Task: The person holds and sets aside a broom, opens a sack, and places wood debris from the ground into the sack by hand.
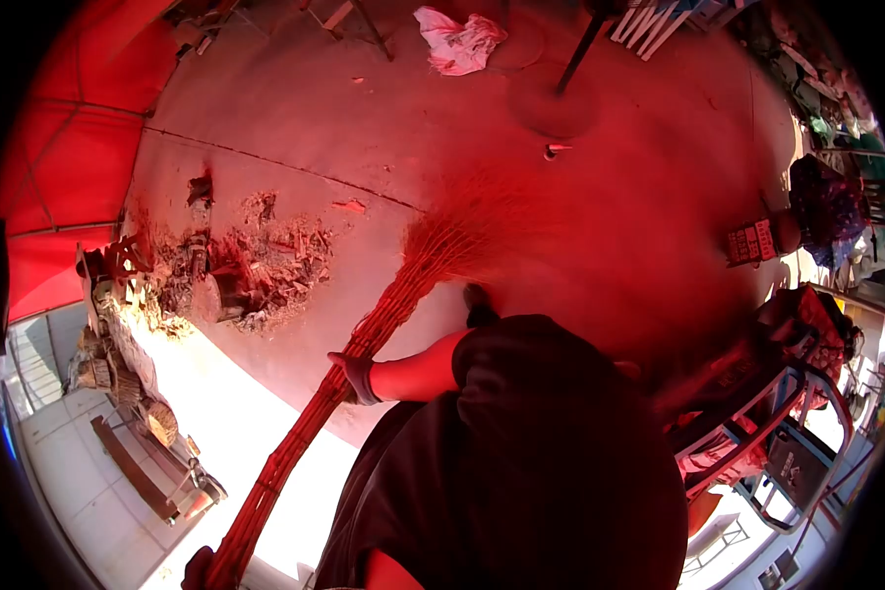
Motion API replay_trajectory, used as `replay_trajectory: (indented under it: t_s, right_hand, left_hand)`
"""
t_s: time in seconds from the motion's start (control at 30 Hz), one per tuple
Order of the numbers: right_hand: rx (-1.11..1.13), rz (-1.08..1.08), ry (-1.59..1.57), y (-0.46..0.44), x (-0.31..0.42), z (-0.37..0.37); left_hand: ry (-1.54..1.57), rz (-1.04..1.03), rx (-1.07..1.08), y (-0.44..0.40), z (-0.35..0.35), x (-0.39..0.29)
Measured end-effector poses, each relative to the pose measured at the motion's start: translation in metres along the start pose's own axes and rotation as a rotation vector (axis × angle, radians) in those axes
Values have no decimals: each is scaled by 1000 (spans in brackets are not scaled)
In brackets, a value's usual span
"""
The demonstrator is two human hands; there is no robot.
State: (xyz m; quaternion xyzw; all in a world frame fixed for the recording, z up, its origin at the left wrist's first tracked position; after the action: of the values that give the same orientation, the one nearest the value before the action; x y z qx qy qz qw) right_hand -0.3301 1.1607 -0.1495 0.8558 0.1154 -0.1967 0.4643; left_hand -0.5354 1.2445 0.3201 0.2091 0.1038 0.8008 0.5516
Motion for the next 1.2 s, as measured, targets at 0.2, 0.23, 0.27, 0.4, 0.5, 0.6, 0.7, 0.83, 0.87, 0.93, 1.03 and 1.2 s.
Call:
replay_trajectory:
  t_s: [0.2,0.23,0.27,0.4,0.5,0.6,0.7,0.83,0.87,0.93,1.03,1.2]
  right_hand:
    - [224,0,218,2,-61,-111]
    - [282,25,272,10,-69,-124]
    - [248,62,295,22,-75,-136]
    - [207,77,372,32,-72,-152]
    - [136,100,302,3,-34,-141]
    - [77,217,248,-50,51,-105]
    - [127,383,-53,-74,162,-82]
    - [-224,374,-4,-113,235,-83]
    - [-219,611,63,-138,228,-95]
    - [-220,760,162,-180,207,-116]
    - [-253,568,252,-211,150,-187]
    - [-187,298,444,-260,79,-292]
  left_hand:
    - [529,569,-443,2,-55,-47]
    - [629,638,-543,1,-63,-51]
    - [730,685,-645,4,-70,-50]
    - [1068,756,-1068,24,-90,-34]
    - [1257,711,-1265,38,-121,-3]
    - [1648,418,-1274,25,-223,55]
    - [2224,35,-1040,-143,-216,40]
    - [2027,-19,-721,-234,-206,36]
    - [2136,100,-815,-227,-212,56]
    - [2195,458,-991,-207,-206,76]
    - [1959,369,-1041,-163,-211,91]
    - [1654,641,-1254,-141,-161,92]
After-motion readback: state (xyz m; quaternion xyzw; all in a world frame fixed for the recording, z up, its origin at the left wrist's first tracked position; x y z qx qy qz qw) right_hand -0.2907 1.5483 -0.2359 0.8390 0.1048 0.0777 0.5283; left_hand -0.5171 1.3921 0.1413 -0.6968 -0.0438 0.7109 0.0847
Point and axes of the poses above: each hand's wrist, its own y-axis away from the middle knuckle, its own z-axis out of the back of the hand, x = y × z, the point moved 1 cm from there along -y, towards the middle knuckle, and after that the axes turned 10 degrees about -y, right-handed, at the moved point
